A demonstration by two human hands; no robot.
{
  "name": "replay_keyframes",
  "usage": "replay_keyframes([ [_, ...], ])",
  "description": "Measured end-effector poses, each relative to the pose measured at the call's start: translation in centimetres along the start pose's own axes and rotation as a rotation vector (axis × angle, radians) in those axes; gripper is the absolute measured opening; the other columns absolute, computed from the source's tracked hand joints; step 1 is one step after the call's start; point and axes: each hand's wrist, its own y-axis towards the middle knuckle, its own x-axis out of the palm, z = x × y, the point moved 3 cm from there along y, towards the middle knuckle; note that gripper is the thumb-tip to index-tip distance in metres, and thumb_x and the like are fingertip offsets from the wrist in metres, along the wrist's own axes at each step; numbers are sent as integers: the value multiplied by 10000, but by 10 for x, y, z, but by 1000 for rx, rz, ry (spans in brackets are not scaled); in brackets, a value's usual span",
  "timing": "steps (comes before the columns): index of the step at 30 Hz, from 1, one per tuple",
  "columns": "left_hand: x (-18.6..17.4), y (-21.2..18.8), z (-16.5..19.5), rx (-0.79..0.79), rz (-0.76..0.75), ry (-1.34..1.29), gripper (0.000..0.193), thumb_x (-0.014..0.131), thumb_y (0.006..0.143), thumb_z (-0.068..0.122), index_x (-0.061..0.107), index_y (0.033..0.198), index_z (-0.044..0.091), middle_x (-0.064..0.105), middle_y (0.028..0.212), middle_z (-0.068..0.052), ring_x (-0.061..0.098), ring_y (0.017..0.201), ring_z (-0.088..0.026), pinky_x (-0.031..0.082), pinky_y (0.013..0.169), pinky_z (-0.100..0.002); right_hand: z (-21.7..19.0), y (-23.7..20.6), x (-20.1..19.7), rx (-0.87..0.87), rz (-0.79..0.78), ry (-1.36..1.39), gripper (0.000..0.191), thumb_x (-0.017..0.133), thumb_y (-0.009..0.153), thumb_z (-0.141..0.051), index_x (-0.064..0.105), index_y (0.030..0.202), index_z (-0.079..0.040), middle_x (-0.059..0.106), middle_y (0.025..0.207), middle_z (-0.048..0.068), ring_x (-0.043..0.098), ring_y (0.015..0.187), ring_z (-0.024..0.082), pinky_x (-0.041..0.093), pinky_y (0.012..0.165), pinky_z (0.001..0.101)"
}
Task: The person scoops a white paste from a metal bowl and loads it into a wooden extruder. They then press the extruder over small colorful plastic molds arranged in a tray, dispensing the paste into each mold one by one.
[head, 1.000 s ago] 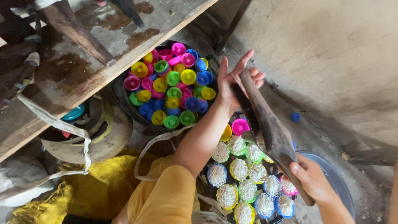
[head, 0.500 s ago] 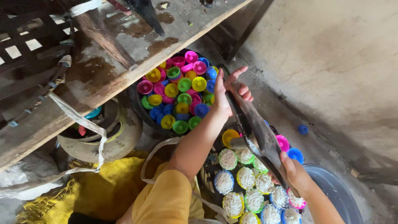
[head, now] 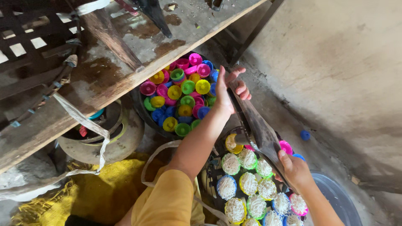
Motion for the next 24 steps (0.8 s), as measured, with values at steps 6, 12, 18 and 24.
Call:
replay_keyframes([
  [6,-4,-10,-17,-30,63,-5,723,333,969,789,586,1168,142,414,513,-5,446,457,-214,424,602,-427,6,-17,1,85,-29,109,650,459,978,-547,729,873,34,739,657,154,692,520,251,567,519,396],
  [12,-2,-21,-3,8,54,26,710,342,981,783,590,1108,130,405,496,0,420,426,-213,400,564,-418,3,-25,15,-55,0,-6,594,447,973,-542,734,903,-27,734,624,133,693,503,226,555,507,363],
  [18,7,-7,4,31,-8,-14,723,333,959,817,593,1074,153,390,487,4,393,408,-199,381,547,-401,-12,-16,8,-147,62,-110,633,479,997,-556,741,861,4,719,618,130,706,511,204,555,526,348],
  [24,11,-12,-20,-9,123,-25,661,347,977,786,575,975,165,357,455,16,351,370,-178,338,494,-386,5,-24,1,-43,59,-9,601,476,984,-546,751,939,-14,737,646,125,696,513,211,573,516,362],
])
